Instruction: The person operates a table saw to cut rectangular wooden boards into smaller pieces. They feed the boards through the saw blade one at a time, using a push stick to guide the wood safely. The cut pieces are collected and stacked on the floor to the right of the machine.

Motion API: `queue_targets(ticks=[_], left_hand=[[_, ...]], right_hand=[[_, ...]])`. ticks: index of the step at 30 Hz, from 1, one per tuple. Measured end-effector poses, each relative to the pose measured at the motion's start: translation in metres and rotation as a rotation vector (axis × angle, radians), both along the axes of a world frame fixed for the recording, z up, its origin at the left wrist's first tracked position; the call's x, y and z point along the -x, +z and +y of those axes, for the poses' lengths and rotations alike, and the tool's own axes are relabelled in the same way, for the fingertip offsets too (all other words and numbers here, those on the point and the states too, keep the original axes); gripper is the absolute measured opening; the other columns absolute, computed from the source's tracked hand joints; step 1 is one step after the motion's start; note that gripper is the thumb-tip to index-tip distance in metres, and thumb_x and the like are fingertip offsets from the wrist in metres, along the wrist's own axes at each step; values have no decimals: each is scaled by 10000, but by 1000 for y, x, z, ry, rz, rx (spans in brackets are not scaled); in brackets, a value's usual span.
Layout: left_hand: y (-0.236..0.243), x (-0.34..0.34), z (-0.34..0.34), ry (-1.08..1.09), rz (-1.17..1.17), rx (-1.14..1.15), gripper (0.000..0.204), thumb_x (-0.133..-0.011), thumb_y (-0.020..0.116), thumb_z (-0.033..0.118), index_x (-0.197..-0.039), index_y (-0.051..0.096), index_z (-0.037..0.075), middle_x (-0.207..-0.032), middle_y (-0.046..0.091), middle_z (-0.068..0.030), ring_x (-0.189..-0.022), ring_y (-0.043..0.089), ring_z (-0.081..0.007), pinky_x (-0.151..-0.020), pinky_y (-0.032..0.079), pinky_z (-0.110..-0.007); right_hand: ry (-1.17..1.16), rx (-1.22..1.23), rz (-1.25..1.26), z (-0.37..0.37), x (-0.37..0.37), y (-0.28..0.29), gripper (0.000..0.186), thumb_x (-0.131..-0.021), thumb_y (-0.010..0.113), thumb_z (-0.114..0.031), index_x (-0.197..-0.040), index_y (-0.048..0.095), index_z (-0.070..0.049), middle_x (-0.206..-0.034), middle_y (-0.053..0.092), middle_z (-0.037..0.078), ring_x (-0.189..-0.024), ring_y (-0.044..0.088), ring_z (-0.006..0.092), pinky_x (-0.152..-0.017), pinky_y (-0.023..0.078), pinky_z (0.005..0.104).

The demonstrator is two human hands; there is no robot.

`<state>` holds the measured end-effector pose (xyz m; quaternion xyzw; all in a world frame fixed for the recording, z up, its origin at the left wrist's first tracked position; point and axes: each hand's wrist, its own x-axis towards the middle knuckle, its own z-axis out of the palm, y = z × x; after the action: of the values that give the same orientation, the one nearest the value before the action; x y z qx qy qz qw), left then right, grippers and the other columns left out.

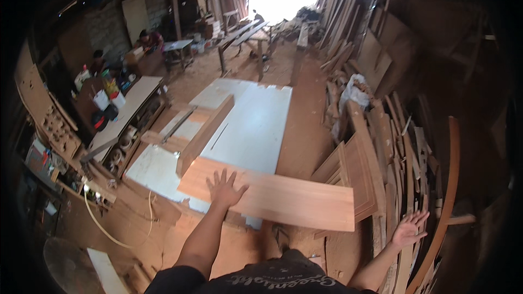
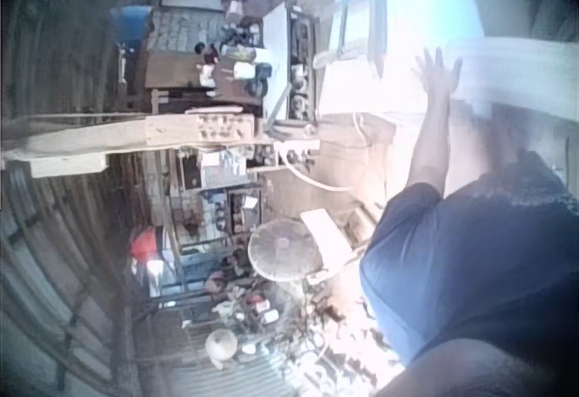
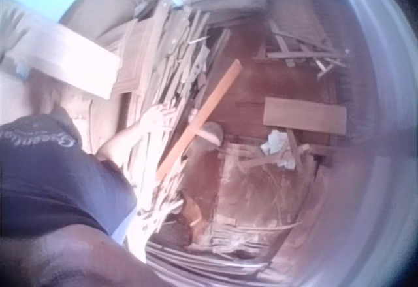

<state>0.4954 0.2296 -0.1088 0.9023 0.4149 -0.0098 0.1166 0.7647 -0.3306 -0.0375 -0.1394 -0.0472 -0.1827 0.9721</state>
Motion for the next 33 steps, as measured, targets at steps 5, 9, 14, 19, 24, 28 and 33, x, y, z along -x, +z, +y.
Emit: queue_targets(ticks=[5, 9, 14, 19, 24, 28, 33], left_hand=[[-1, -48, -4, -31, -6, 17, 955, -940, 432, 863, -1698, 353, 288, -1807, 178, -89, -1666, 66, -393, -1301, -35, -674], [2, -62, 8, -33, 35, 14, 940, -961, 413, 852, -1706, 329, 286, -1809, 164, -87, -1667, 67, -380, -1308, -16, -663], [-4, -89, 30, -36, 33, 19, 924, -975, 404, 840, -1710, 319, 286, -1810, 150, -97, -1667, 51, -386, -1304, -23, -669], [-6, -131, 48, -45, 39, 23, 926, -975, 424, 828, -1713, 310, 281, -1810, 147, -104, -1666, 43, -397, -1297, -23, -683], [-18, -179, 77, -43, 9, 32, 925, -974, 442, 821, -1713, 315, 279, -1810, 150, -107, -1666, 33, -400, -1287, -54, -690], [-25, -220, 100, -27, 4, 53, 924, -968, 472, 812, -1708, 331, 277, -1808, 158, -109, -1665, 30, -398, -1284, -67, -693], [-34, -269, 127, -16, 18, 37, 928, -959, 484, 810, -1705, 334, 280, -1804, 167, -107, -1662, 61, -398, -1291, -23, -693]], right_hand=[[720, 1460, 605, 10, -30, -64, 775, -1074, 582, -574, -1563, 489, 20, -1491, 609, 200, -1273, 661, 281, -1030, 568, 440], [645, 1746, 449, 99, -33, -82, 765, -1027, 697, -496, -1512, 516, 69, -1379, 669, 220, -1181, 674, 260, -969, 557, 362], [712, 1790, 498, 144, -58, -72, 805, -1007, 746, -373, -1611, 419, 47, -1503, 571, 316, -1377, 599, 369, -1116, 490, 404], [605, 1786, 573, 156, -94, -88, 572, -996, 784, -357, -1368, 598, 35, -939, 693, 86, -781, 639, 178, -703, 527, 326], [605, 1642, 567, 177, -150, -123, 521, -1003, 777, -370, -1289, 607, 32, -843, 626, 33, -652, 542, 122, -580, 467, 296], [661, 1710, 654, 206, -189, -115, 555, -1004, 774, -388, -1302, 585, 41, -941, 651, 76, -729, 593, 153, -604, 498, 295], [739, 1688, 640, 227, -237, -120, 550, -1008, 764, -402, -1319, 584, 15, -1005, 665, 92, -778, 624, 160, -632, 518, 293]])
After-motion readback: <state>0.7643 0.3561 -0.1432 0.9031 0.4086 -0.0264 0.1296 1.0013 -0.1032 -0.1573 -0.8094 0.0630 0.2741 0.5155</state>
